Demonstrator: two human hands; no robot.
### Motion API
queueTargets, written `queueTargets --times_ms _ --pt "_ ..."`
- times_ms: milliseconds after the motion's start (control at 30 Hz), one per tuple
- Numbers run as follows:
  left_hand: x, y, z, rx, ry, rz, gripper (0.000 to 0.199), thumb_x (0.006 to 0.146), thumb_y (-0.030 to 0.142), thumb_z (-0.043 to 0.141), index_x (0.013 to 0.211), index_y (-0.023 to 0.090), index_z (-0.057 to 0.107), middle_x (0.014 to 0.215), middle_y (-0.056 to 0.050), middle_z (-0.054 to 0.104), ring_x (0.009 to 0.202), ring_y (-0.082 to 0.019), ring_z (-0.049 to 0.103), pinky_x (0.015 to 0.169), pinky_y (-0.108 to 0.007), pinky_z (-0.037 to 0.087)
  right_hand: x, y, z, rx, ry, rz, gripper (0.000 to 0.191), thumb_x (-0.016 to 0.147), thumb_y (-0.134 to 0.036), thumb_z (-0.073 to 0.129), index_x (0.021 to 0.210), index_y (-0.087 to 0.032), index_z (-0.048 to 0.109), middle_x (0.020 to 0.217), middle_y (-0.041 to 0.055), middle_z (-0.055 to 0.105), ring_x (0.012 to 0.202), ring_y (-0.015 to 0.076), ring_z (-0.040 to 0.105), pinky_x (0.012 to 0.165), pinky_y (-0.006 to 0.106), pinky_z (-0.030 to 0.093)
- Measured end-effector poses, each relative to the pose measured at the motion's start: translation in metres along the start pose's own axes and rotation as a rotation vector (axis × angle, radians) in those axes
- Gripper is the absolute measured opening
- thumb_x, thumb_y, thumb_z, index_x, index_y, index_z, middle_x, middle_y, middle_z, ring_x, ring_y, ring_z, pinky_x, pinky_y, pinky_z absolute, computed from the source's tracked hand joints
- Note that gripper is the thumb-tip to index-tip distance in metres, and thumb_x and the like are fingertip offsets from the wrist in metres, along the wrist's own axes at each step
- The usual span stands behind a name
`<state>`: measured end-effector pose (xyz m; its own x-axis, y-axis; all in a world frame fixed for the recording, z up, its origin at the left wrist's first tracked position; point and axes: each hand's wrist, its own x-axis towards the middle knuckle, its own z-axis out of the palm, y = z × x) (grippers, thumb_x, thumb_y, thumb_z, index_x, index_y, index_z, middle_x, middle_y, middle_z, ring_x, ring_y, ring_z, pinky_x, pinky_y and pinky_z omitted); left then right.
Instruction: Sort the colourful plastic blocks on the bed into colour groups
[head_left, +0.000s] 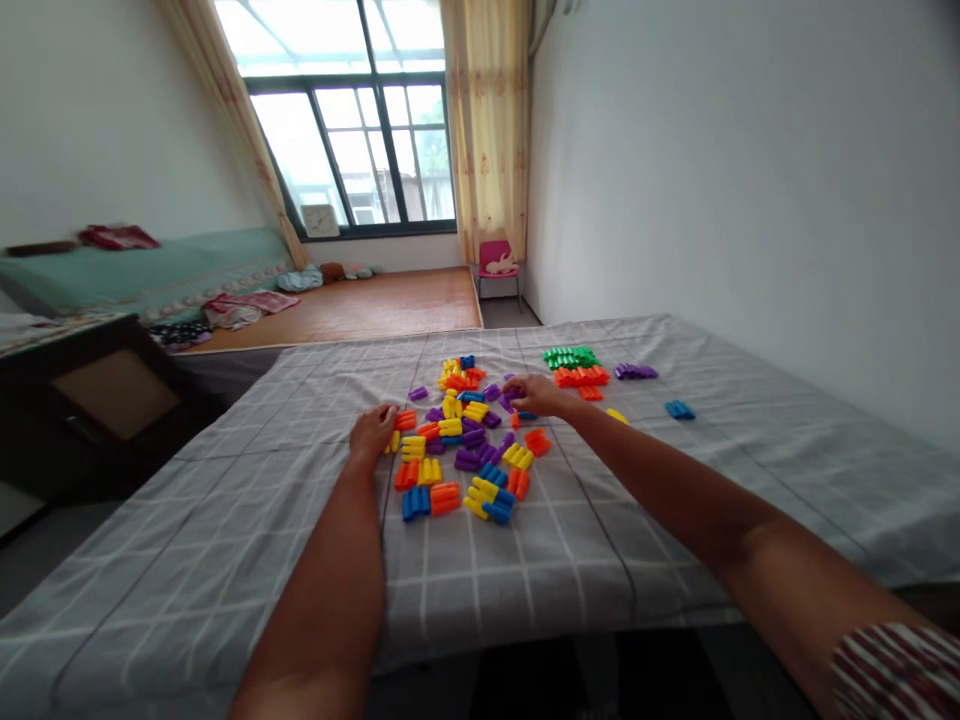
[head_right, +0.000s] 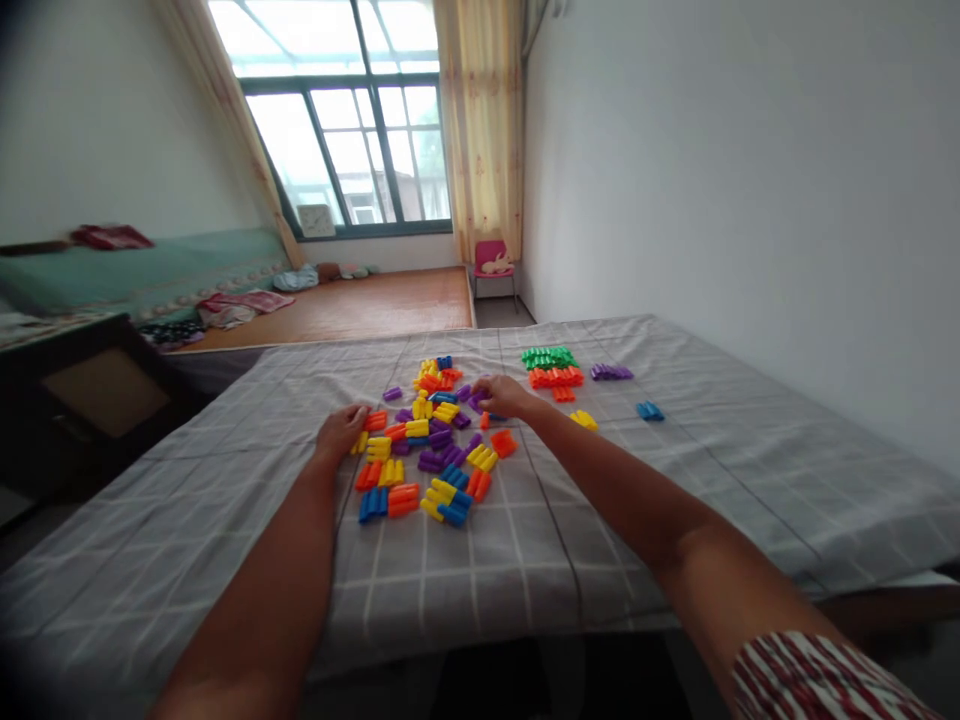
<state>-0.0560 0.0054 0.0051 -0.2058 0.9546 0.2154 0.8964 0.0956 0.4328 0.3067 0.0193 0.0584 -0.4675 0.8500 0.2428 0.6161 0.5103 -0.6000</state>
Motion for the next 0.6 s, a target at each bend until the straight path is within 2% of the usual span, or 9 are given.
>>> queueTargets --times_ms 133,267,367,467,533,600 --pt "0.003 -0.004 -0.001 0.007 -0.016 0.024 0.042 0.088 0.040 0.041 0.109 0.019 0.071 0.107 -0.007 0.072 0.095 -0.020 0.063 0.071 -0.023 0.043 -0.037 0.017 -0.026 0.058 0.183 0.039 0.024 0.071 -0.032 0.073 0.090 -0.020 0.066 0.077 -0.0003 0.070 0.073 0.0154 0.062 0.066 0.024 0.048" --pt "0.003 0.002 -0.012 -0.106 -0.048 -0.022 0.041 0.084 0.038 0.046 0.107 0.015 0.072 0.100 -0.007 0.074 0.091 -0.020 0.065 0.070 -0.023 0.045 -0.075 0.056 -0.066 0.131 0.341 0.119 0.031 0.072 -0.037 0.071 0.095 -0.019 0.062 0.082 0.0020 0.070 0.066 0.0137 0.062 0.058 0.024 0.049" --pt "0.001 0.013 -0.022 -0.248 -0.107 -0.098 0.037 0.079 0.038 0.053 0.099 0.014 0.073 0.089 -0.004 0.075 0.085 -0.021 0.066 0.067 -0.024 0.048 -0.093 0.104 -0.106 0.299 0.520 0.269 0.035 0.073 -0.032 0.070 0.103 -0.019 0.059 0.091 0.0039 0.071 0.061 0.0115 0.062 0.053 0.022 0.049" --pt "0.000 0.018 -0.025 -0.330 -0.147 -0.155 0.036 0.077 0.041 0.055 0.095 0.015 0.073 0.082 -0.003 0.075 0.081 -0.021 0.067 0.063 -0.024 0.050 -0.102 0.160 -0.144 0.344 0.673 0.410 0.028 0.075 -0.021 0.064 0.103 -0.018 0.062 0.099 0.0056 0.072 0.069 0.0131 0.066 0.057 0.023 0.052" --pt "0.001 0.016 -0.020 -0.282 -0.122 -0.133 0.036 0.077 0.039 0.054 0.095 0.015 0.073 0.085 -0.004 0.075 0.084 -0.022 0.067 0.066 -0.024 0.050 -0.106 0.196 -0.163 0.276 0.709 0.510 0.020 0.076 -0.015 0.060 0.094 -0.017 0.067 0.099 0.0063 0.073 0.077 0.0152 0.068 0.062 0.024 0.054" --pt "0.001 0.012 -0.013 -0.153 -0.058 -0.096 0.036 0.079 0.037 0.051 0.098 0.016 0.073 0.091 -0.006 0.075 0.091 -0.024 0.066 0.070 -0.025 0.049 -0.109 0.224 -0.173 0.171 0.695 0.593 0.017 0.077 -0.014 0.057 0.088 -0.016 0.069 0.096 0.0062 0.074 0.082 0.0163 0.069 0.066 0.024 0.054"
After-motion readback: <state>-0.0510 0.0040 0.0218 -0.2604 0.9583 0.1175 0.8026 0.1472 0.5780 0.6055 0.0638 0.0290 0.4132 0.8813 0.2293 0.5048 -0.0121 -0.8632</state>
